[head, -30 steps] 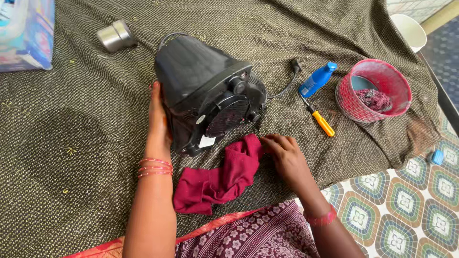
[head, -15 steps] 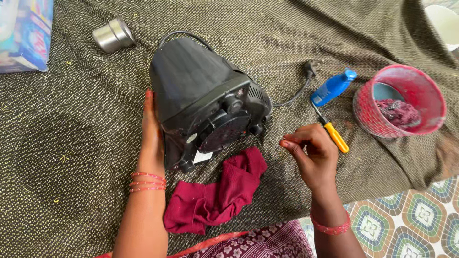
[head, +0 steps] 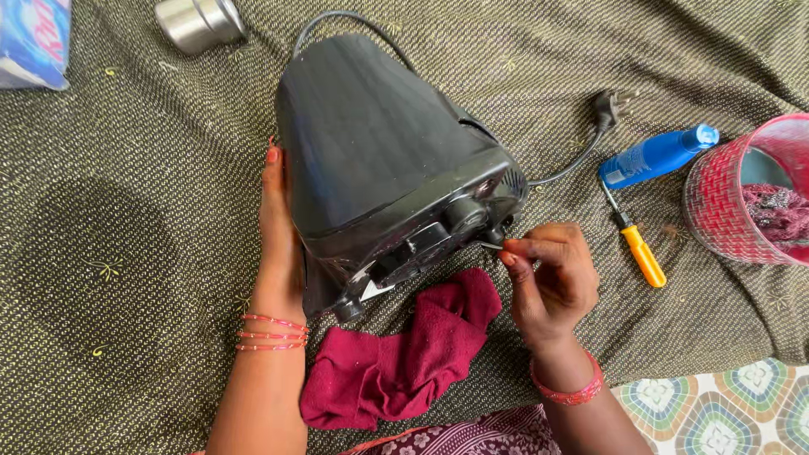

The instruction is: The person uses a screwdriver to loosen and tighten the screws on the bottom of a blender base while holding it by hand on a floor cloth, then wipes the internal area with a cloth.

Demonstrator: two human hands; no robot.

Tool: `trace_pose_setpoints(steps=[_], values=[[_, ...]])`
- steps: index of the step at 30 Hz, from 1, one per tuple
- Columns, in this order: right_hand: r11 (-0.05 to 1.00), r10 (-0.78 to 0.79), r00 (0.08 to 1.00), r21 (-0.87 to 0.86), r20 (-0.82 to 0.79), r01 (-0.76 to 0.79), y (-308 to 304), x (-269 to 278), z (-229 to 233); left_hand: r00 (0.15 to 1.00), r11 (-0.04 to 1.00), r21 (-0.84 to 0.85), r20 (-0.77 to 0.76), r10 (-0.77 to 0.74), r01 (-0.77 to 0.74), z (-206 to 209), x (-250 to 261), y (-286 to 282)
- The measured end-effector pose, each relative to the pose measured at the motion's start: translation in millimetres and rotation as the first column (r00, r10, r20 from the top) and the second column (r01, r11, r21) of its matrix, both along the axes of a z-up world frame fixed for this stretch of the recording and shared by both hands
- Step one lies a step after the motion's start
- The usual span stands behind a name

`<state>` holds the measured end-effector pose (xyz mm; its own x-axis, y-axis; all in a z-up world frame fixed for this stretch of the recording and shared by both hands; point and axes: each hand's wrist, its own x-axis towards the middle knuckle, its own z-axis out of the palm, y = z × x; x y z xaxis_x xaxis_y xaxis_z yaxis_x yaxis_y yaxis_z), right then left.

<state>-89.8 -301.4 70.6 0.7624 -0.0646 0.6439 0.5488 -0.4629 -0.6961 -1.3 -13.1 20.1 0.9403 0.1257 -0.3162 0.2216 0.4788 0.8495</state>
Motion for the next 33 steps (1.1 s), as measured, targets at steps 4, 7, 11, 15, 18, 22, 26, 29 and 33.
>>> trace_pose_setpoints(steps=[4, 7, 11, 15, 18, 22, 26, 29, 33], values=[[0.948, -0.115, 0.988, -0.285, 0.099, 0.139, 4.9, -2.4, 7.3, 1.000, 0.998, -0.056, 0.030, 0.004, -0.002, -12.7, 6.0, 3.3], [0.976, -0.079, 0.996, -0.205, -0.050, 0.067, 8.5, -5.2, 5.9, 0.995, 0.997, -0.073, 0.102, 0.004, 0.003, -14.9, 5.2, 2.8], [0.934, -0.232, 0.973, -0.279, -0.001, 0.222, 18.7, -11.2, -3.0, 0.995, 0.996, -0.085, 0.098, -0.008, 0.017, -8.2, 1.1, 1.7], [0.940, -0.244, 0.968, -0.234, 0.053, 0.249, 23.6, -12.2, -3.5, 0.998, 1.000, -0.019, 0.056, 0.004, -0.003, -3.8, -0.1, 1.3], [0.943, -0.219, 0.973, -0.241, 0.067, 0.229, 26.1, -15.1, 1.2, 0.996, 0.999, -0.048, 0.088, 0.003, 0.001, -3.0, -0.4, 0.8], [0.926, -0.202, 0.971, -0.299, 0.129, 0.232, 30.6, -12.0, 10.9, 0.995, 0.997, -0.076, 0.101, 0.012, -0.005, 0.9, -1.3, -0.4], [0.876, -0.206, 0.965, -0.409, 0.160, 0.255, 33.1, -11.0, 30.2, 0.999, 1.000, 0.004, 0.037, 0.022, -0.022, 4.9, -2.5, 0.3], [0.843, -0.206, 0.971, -0.482, 0.118, 0.238, 34.5, -14.1, 46.6, 0.995, 1.000, 0.008, 0.101, 0.009, -0.010, 1.1, -1.7, 0.3], [0.806, -0.213, 0.977, -0.559, 0.030, 0.193, 38.8, -14.9, 66.9, 0.997, 1.000, -0.003, 0.073, 0.030, -0.030, -1.1, -1.0, -0.1]])
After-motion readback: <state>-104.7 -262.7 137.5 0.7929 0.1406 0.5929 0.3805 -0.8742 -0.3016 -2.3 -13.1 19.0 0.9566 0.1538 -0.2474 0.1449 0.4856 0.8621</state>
